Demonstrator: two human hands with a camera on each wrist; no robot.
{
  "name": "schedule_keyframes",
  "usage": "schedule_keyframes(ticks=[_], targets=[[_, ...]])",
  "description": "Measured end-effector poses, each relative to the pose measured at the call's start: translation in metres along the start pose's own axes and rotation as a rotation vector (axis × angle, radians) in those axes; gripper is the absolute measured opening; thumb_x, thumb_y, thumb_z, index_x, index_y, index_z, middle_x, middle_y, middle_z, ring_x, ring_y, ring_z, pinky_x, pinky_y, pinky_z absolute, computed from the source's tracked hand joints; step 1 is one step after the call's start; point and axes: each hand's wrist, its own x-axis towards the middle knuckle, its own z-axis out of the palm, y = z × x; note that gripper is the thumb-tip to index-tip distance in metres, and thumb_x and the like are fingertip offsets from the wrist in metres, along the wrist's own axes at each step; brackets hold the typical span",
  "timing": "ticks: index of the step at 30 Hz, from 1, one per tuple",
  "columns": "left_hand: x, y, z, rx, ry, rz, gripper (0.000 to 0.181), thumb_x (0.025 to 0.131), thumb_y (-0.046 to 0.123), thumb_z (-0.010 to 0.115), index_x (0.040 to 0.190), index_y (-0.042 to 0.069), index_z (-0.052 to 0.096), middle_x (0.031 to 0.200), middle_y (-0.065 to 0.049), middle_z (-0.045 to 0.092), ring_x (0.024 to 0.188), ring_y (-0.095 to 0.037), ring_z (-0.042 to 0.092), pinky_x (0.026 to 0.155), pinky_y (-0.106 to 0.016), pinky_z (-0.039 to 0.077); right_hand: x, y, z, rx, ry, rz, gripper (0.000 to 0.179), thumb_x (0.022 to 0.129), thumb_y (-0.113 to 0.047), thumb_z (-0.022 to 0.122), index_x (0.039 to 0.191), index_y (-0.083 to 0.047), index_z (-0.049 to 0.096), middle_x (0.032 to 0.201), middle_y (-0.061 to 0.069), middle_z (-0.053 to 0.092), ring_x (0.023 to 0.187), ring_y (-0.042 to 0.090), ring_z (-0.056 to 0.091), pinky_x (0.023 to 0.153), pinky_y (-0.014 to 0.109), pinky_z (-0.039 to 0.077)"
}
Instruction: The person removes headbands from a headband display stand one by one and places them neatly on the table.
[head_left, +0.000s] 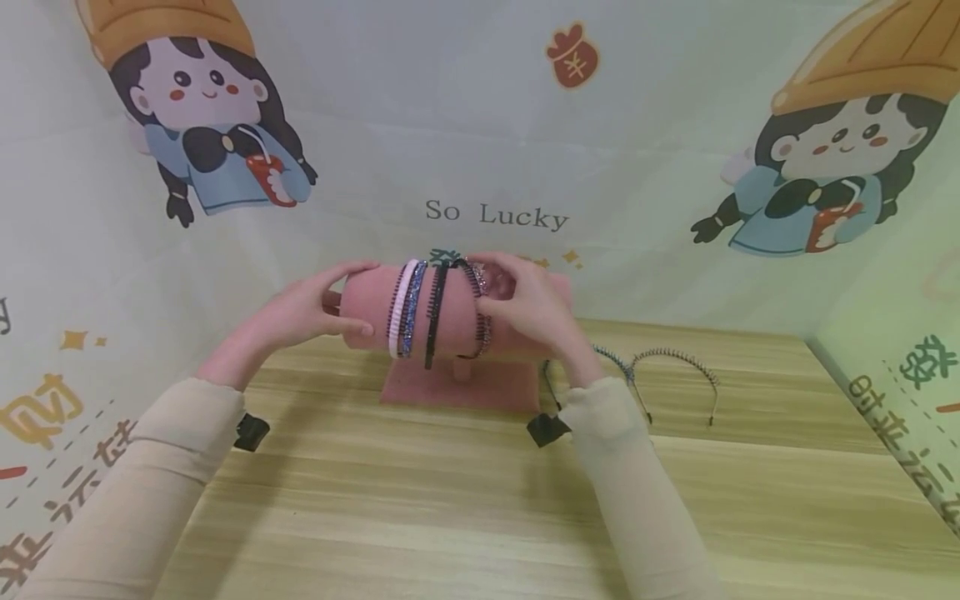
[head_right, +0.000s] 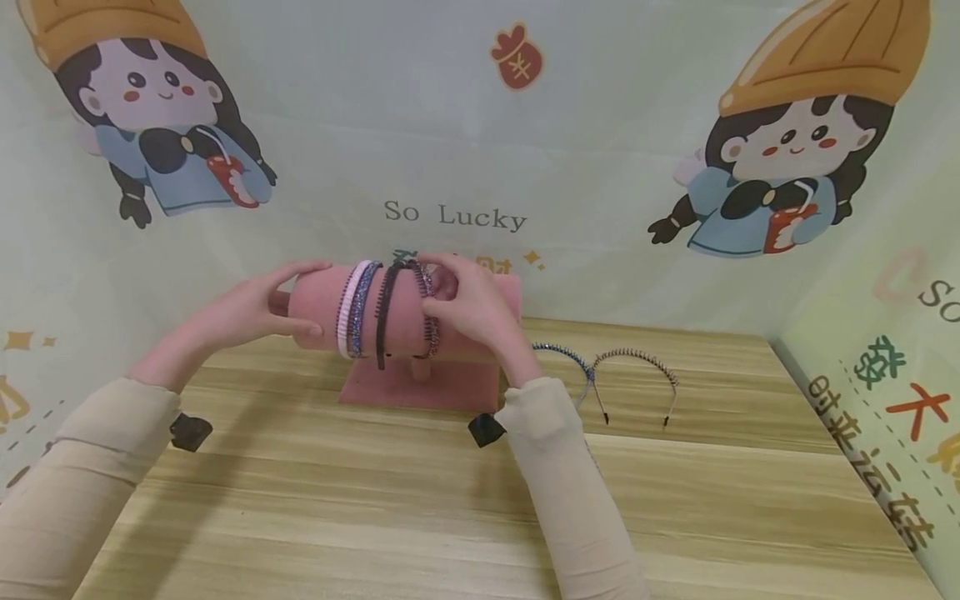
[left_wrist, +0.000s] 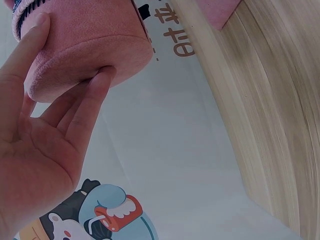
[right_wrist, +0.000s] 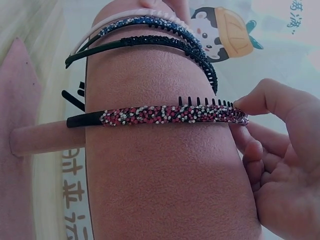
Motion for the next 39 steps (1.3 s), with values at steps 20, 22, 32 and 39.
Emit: schedule_keyframes(ticks=[20,22,32,39], targets=[[0.000,-0.004,0.002,0.031,0.030,-0.015,0.087,0.084,0.037,0.079,0.154,0.036,0.027,0.145,-0.016,0.054,0.121,-0.034,0.064,0.101,-0.057,0.048,-0.007,-0.004,0.009,-0.045,0.048,0.015,0.070,0.082,-0.009,0.074,0.146,-0.019,0.045,0.090,0.002,0.051,0.077,0.018,0.047,0.066,0.029,0.043],[0.001,-0.005,0.004,0.030,0.032,-0.016,0.087,0.084,0.039,0.079,0.154,0.037,0.027,0.145,-0.016,0.054,0.121,-0.034,0.063,0.102,-0.057,0.048,-0.009,-0.005,0.010,-0.037,0.061,0.029,0.069,0.082,-0.008,0.073,0.145,-0.020,0.046,0.090,0.003,0.051,0.077,0.018,0.048,0.065,0.028,0.043],[0.001,-0.006,0.002,0.033,0.049,-0.030,0.087,0.083,0.043,0.079,0.153,0.042,0.027,0.145,-0.015,0.054,0.123,-0.035,0.062,0.102,-0.059,0.046,-0.024,-0.016,0.008,-0.116,0.132,0.066,0.064,0.082,-0.004,0.072,0.139,-0.016,0.046,0.089,0.006,0.064,0.075,0.018,0.056,0.059,0.026,0.048],[0.000,-0.007,0.002,0.048,0.050,-0.029,0.088,0.083,0.044,0.078,0.153,0.041,0.027,0.143,-0.016,0.056,0.121,-0.034,0.064,0.100,-0.058,0.047,-0.030,-0.015,0.007,-0.168,0.186,0.044,0.062,0.078,-0.002,0.073,0.135,-0.014,0.052,0.080,0.006,0.059,0.082,0.020,0.053,0.071,0.028,0.048]])
